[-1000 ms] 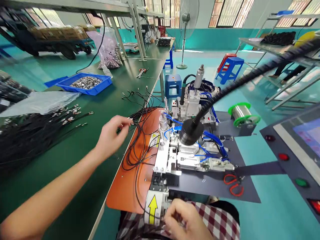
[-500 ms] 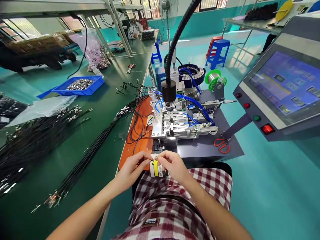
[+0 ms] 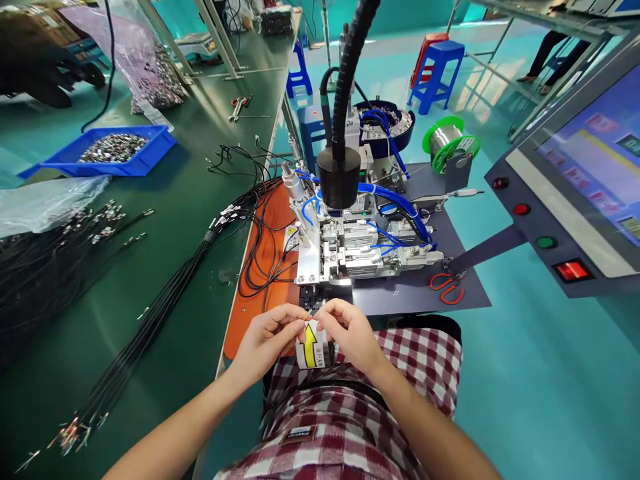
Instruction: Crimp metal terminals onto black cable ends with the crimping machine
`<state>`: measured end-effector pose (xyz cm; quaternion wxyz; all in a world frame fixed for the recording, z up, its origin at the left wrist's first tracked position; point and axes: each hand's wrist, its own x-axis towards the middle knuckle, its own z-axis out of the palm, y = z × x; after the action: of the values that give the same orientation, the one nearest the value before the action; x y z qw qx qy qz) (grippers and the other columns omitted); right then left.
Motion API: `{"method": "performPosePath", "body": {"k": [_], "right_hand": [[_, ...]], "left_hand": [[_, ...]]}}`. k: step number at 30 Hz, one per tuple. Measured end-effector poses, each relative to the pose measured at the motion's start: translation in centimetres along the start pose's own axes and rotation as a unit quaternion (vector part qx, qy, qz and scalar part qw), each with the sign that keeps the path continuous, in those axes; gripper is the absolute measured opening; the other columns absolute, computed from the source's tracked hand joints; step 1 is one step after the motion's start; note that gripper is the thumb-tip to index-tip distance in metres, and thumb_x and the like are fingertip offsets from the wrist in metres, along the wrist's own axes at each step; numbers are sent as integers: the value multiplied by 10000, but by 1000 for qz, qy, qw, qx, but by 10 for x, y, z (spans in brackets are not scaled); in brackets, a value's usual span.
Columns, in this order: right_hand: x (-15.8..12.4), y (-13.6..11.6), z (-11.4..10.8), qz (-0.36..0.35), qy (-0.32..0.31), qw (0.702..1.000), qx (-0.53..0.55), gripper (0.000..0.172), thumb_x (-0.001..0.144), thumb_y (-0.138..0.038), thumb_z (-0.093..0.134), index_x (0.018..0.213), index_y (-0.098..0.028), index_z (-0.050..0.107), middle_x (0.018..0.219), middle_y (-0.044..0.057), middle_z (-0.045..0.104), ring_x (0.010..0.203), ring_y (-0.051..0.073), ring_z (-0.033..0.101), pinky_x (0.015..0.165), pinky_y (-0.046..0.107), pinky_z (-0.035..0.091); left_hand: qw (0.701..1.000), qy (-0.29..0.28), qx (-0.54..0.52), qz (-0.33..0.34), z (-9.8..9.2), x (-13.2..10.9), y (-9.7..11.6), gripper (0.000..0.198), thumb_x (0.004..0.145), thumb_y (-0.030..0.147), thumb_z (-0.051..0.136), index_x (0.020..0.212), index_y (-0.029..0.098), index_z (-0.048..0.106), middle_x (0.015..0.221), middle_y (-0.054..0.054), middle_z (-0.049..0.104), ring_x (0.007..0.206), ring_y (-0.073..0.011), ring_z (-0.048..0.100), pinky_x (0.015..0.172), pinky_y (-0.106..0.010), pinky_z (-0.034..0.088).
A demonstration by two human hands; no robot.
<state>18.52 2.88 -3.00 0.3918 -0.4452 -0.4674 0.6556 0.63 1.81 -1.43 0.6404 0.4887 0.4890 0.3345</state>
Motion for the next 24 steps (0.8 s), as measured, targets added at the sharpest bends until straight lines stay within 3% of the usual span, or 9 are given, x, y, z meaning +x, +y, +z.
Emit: {"method": "performPosePath", "body": {"k": [8, 15, 24], "right_hand": [[5, 9, 10, -1, 14, 1000, -3, 174, 859, -302, 609, 745, -176, 576, 664, -18, 546, 579, 109, 443, 554, 249, 359], [0, 19, 17, -47, 57, 995, -66, 140, 884, -256, 564, 761, -189, 571, 694, -17, 535, 629, 124, 456, 599, 254, 381], [0, 14, 13, -48, 42, 989, -133, 158, 890, -254, 571, 743, -197, 575, 704, 1, 569, 645, 143, 498, 621, 270, 407]], "left_hand": [[998, -1, -60, -26, 0, 6, -5, 257, 871, 354, 610, 1048, 171, 573, 651, 26, 587, 459, -38, 385, 425, -158, 279], [996, 25, -77, -43, 3, 10, 2, 245, 792, 351, 697, 890, 142, 615, 648, 38, 540, 444, -16, 356, 410, -152, 265], [986, 62, -118, -98, 5, 9, 0, 293, 741, 395, 733, 807, 161, 570, 429, 119, 348, 374, -16, 224, 395, -149, 175]]}}
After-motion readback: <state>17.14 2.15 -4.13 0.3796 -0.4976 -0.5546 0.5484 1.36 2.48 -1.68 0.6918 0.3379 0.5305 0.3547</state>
